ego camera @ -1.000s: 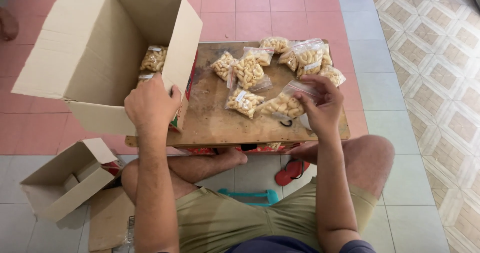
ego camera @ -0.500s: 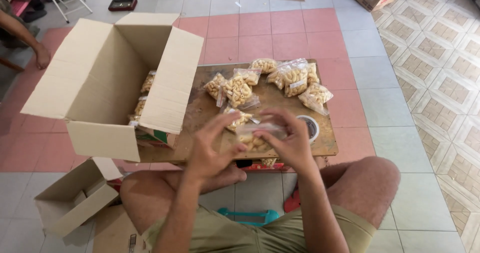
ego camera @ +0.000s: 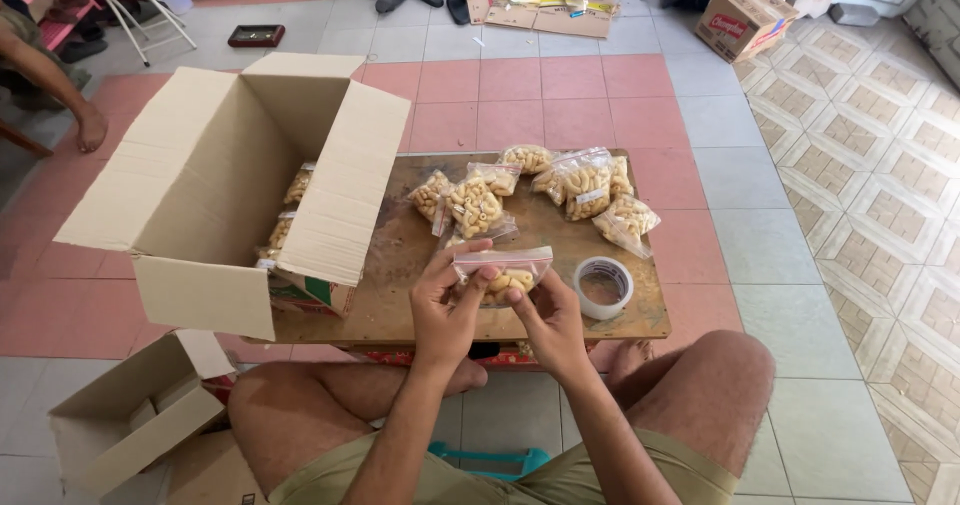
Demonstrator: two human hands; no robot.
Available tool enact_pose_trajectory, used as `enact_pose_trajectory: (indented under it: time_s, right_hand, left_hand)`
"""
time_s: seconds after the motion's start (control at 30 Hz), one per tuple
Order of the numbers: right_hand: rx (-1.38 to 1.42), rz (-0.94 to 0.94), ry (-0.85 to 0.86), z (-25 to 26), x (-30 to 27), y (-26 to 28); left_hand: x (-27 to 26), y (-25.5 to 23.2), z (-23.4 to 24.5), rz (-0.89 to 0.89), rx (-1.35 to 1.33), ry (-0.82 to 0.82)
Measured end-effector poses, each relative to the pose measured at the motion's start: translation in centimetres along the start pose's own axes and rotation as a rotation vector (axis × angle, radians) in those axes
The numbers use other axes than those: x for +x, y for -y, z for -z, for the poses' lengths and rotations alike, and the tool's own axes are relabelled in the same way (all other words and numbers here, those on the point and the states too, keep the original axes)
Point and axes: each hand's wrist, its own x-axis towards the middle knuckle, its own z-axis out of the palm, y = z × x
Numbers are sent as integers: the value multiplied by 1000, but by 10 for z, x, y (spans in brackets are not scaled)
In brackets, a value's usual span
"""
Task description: A person is sitting at a low table, picking up small plastic bags of snacks, inspecting them, and packing them into a cardboard shipping box.
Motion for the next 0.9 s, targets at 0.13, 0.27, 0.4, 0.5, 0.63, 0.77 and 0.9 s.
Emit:
enact_pose_trajectory:
  time_s: [0.13,0.27,0.4,0.5,0.63,0.77,0.9]
  right_hand:
    - [-53,77,-149,0,8,5]
    - [-59,31,-201,-3,8,12]
    - [-40,34,-227,-4,7,5]
    - [-42,48,-211,-2,6,3]
    - [-31,23,-197,3,3,1]
    - [-65,-26,-178,9,2,-2]
    - [-84,-8,-186,11,3,-4]
  left_hand:
    - [-1,4,-6,32,-107,52]
    - [-13,18,-8,100,-80,28]
    - [-18,26,-9,126,-38,-41]
    - [-17,25,-10,119,-62,-66]
    - [-21,24,-8,153,-100,-40]
    - [-23,27,-7,96,-168,-8]
    - [-23,32,-9,95,-157,-39]
